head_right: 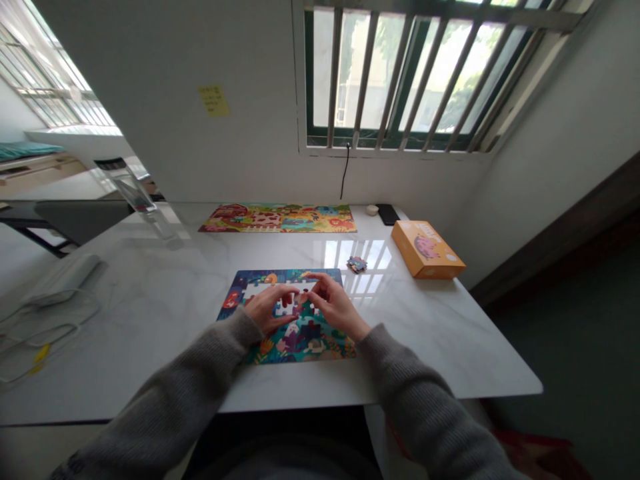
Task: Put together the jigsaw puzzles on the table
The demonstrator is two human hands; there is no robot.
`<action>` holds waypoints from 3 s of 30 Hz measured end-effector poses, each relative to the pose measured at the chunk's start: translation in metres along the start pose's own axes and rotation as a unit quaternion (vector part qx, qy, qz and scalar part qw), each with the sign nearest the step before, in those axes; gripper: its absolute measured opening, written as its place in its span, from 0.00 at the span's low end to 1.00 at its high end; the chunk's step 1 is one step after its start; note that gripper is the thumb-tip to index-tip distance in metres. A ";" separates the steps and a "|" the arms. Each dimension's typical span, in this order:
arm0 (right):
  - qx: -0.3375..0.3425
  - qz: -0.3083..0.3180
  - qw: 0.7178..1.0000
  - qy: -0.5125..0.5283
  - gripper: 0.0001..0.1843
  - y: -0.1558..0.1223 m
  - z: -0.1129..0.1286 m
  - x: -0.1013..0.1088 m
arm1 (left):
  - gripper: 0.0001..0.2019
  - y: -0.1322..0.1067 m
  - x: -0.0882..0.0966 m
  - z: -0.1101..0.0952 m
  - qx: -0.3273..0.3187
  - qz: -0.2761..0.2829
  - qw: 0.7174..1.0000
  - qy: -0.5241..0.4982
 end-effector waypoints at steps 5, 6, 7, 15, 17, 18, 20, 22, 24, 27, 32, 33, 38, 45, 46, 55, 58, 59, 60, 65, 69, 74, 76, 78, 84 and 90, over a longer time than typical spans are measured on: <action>0.007 -0.007 1.000 -0.024 0.19 -0.001 0.002 0.000 | 0.23 0.000 0.001 0.001 0.015 -0.011 1.000 0.022; 0.007 -0.007 0.999 -0.033 0.18 -0.001 0.002 0.000 | 0.23 0.000 0.001 0.001 0.015 -0.011 1.000 0.024; 0.005 -0.009 0.999 -0.041 0.17 -0.001 0.002 0.001 | 0.23 -0.001 0.001 0.001 0.014 -0.012 0.999 0.027; -0.005 0.041 0.997 -0.068 0.19 -0.006 0.002 0.004 | 0.22 -0.003 0.001 0.005 0.042 -0.010 0.999 0.029; -0.001 0.063 0.995 -0.078 0.20 -0.008 0.003 0.000 | 0.21 -0.001 -0.001 0.004 0.053 -0.002 0.998 0.026; -0.002 0.064 0.994 -0.084 0.21 -0.009 0.003 0.000 | 0.21 0.000 -0.002 0.003 0.056 0.003 0.998 0.023; -0.009 0.053 0.994 -0.096 0.22 -0.009 0.002 0.003 | 0.21 0.004 -0.003 0.002 0.058 0.014 0.998 0.017; -0.018 0.031 0.993 -0.110 0.22 -0.007 -0.001 0.012 | 0.21 0.007 -0.003 0.002 0.061 0.019 0.998 0.011; -0.021 -0.019 0.990 -0.135 0.21 -0.005 -0.005 0.030 | 0.21 0.009 -0.001 0.005 0.067 0.022 0.998 0.008; -0.008 -0.115 0.972 -0.203 0.17 -0.004 -0.012 0.061 | 0.21 0.012 0.001 0.011 0.077 0.028 0.996 0.017; 0.020 -0.141 0.952 -0.271 0.14 -0.003 -0.021 0.073 | 0.22 0.026 -0.006 0.013 0.087 0.066 0.994 0.008; 0.027 -0.135 0.951 -0.275 0.14 -0.003 -0.021 0.071 | 0.22 0.031 -0.008 0.012 0.094 0.074 0.993 0.008; 0.046 -0.122 0.951 -0.280 0.13 -0.003 -0.017 0.063 | 0.22 0.049 -0.024 0.009 0.138 0.116 0.984 0.016; -0.003 -0.088 0.971 -0.224 0.15 -0.005 -0.015 0.058 | 0.23 0.048 -0.033 0.009 0.122 0.076 0.990 0.012; -0.013 -0.084 0.973 -0.213 0.16 -0.005 -0.015 0.057 | 0.23 0.047 -0.034 0.009 0.117 0.071 0.991 0.013; -0.018 -0.014 0.992 -0.126 0.23 -0.006 -0.011 0.039 | 0.22 0.040 -0.034 0.005 0.119 0.033 0.991 0.058; -0.011 -0.023 0.993 -0.114 0.20 -0.005 -0.011 0.041 | 0.21 0.039 -0.033 0.007 0.116 0.040 0.990 0.071; -0.010 -0.030 0.993 -0.116 0.19 -0.005 -0.011 0.043 | 0.20 0.039 -0.032 0.007 0.115 0.047 0.989 0.078; -0.009 -0.036 0.992 -0.120 0.17 -0.004 -0.010 0.044 | 0.19 0.038 -0.032 0.008 0.113 0.053 0.989 0.085; -0.015 -0.035 0.992 -0.121 0.16 -0.004 -0.012 0.048 | 0.12 0.038 -0.026 0.005 0.104 0.051 0.988 0.099; -0.040 -0.056 0.997 -0.043 0.17 -0.003 -0.018 0.047 | 0.17 0.038 -0.026 0.001 0.099 0.042 0.991 0.076; -0.095 -0.049 0.993 0.056 0.26 -0.004 -0.025 0.039 | 0.20 0.038 -0.029 -0.001 0.080 0.051 0.993 0.072; -0.098 -0.061 0.991 0.073 0.27 -0.004 -0.023 0.039 | 0.18 0.038 -0.028 -0.003 0.066 0.050 0.993 0.081; -0.100 -0.073 0.989 0.086 0.27 -0.005 -0.021 0.040 | 0.18 0.039 -0.026 -0.005 0.055 0.047 0.993 0.093; -0.091 -0.078 0.982 0.144 0.28 -0.007 -0.016 0.036 | 0.24 0.041 -0.022 -0.012 0.058 0.026 0.993 0.102; -0.080 -0.070 0.987 0.120 0.32 -0.009 -0.013 0.029 | 0.29 0.041 -0.026 -0.012 0.041 -0.028 0.991 0.120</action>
Point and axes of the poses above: each hand's wrist, its own y-axis towards the middle knuckle, its own x-axis out of the back of the hand, z = x × y, the point moved 5 cm from there along y, towards the middle knuckle, and after that the axes turned 10 degrees about -x, right-handed, at the moved point
